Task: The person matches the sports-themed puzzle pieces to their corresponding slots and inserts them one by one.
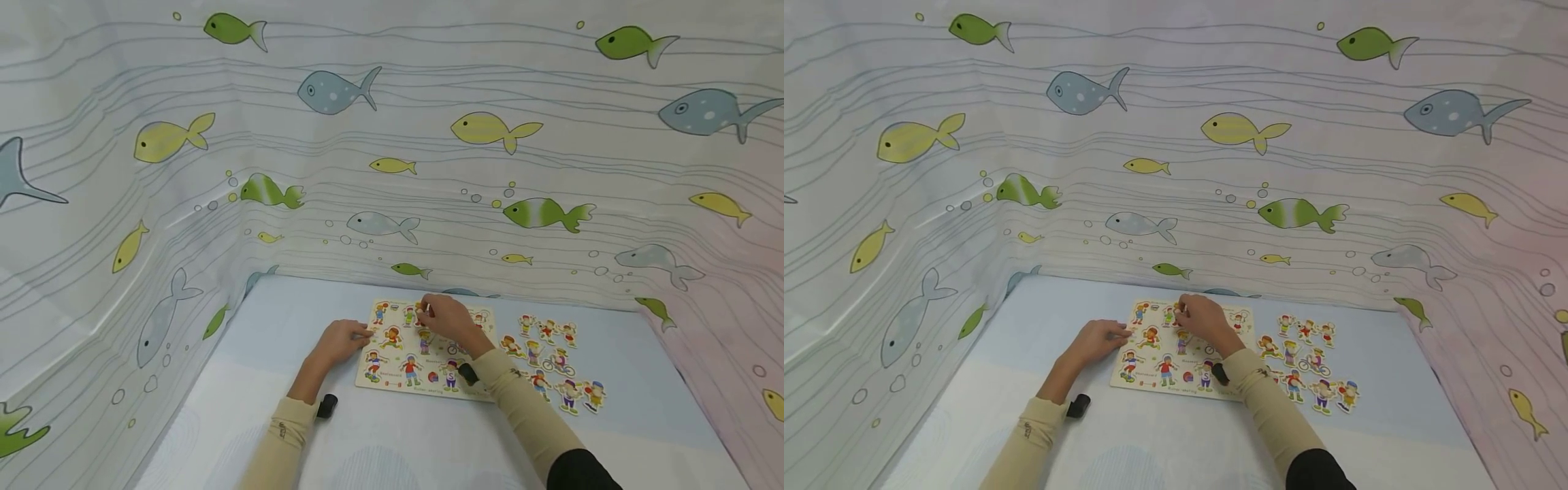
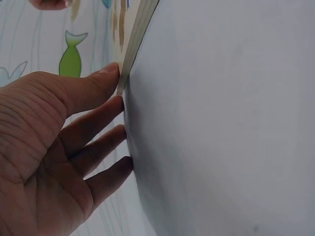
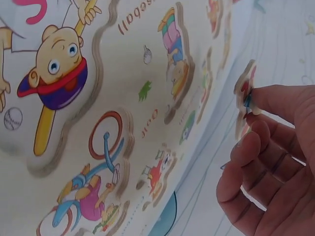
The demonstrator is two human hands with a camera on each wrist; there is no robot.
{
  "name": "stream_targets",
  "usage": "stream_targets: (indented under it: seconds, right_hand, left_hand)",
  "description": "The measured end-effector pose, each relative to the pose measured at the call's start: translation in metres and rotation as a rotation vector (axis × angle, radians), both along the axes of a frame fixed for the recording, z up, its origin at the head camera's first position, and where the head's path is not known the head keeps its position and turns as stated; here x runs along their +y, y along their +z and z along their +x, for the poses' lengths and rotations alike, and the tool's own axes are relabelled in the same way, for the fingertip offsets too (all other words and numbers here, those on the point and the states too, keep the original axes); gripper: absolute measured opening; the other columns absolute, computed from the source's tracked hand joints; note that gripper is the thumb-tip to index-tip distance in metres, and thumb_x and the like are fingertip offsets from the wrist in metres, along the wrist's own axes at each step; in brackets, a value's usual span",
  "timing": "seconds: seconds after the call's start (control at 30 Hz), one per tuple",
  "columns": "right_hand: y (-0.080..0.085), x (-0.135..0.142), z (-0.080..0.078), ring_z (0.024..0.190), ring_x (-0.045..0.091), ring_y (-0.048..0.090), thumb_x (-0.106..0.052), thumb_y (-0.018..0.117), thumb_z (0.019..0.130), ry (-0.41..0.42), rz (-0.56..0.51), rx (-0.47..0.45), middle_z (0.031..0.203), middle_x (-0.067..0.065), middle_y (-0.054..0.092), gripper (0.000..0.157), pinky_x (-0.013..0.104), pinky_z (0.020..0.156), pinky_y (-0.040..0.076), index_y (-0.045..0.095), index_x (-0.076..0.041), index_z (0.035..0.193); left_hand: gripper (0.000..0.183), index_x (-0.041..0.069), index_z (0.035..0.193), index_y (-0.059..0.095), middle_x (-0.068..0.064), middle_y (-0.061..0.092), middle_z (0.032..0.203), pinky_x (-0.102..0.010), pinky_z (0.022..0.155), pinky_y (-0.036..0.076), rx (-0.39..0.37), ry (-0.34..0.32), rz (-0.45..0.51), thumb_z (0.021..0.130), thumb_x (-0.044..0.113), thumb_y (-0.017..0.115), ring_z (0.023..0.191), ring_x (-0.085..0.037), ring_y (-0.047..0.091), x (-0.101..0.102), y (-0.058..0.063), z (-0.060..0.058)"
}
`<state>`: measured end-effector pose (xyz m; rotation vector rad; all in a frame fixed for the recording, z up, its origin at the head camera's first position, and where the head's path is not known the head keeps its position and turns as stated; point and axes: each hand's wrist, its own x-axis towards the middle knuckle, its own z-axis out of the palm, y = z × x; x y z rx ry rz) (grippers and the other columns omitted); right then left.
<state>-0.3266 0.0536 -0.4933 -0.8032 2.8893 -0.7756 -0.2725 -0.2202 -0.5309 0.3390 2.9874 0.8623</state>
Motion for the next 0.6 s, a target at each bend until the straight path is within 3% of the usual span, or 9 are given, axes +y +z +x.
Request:
stream_targets:
  seconds: [0.2,0.47,0.6]
  right_hand:
    - [-0.002,-0.006,-0.003,0.052,0.012,0.046,-0.028,0.061,0.099,0.032,0.010,0.002,0.067,-0.007,0.053,0.012,0.027,0.045,0.037,0.065,-0.017,0.103]
    - [-0.010,-0.024,-0.009,0.051,0.010,0.044,-0.030,0.059,0.100,0.063,0.016,-0.007,0.066,-0.007,0.054,0.015,0.026,0.043,0.035,0.065,-0.017,0.104]
    - [-0.013,-0.029,-0.011,0.051,0.010,0.044,-0.031,0.058,0.100,0.065,0.032,-0.019,0.067,-0.007,0.054,0.016,0.025,0.043,0.034,0.065,-0.018,0.105]
  left_hand:
    - [0.020,0.013,0.107,0.077,-0.005,0.067,0.124,-0.048,0.108,0.041,-0.028,0.013,0.002,0.089,0.019,0.075,0.124,-0.029,0.057,0.004,0.002,-0.002]
    - [0.019,0.013,0.106,0.078,-0.006,0.068,0.122,-0.049,0.106,0.042,-0.005,0.004,-0.035,0.088,0.018,0.075,0.122,-0.031,0.058,-0.001,-0.002,-0.001]
    - [0.019,0.012,0.106,0.078,-0.007,0.068,0.122,-0.049,0.106,0.042,-0.020,0.005,0.006,0.088,0.017,0.075,0.122,-0.031,0.058,0.001,-0.002,-0.002]
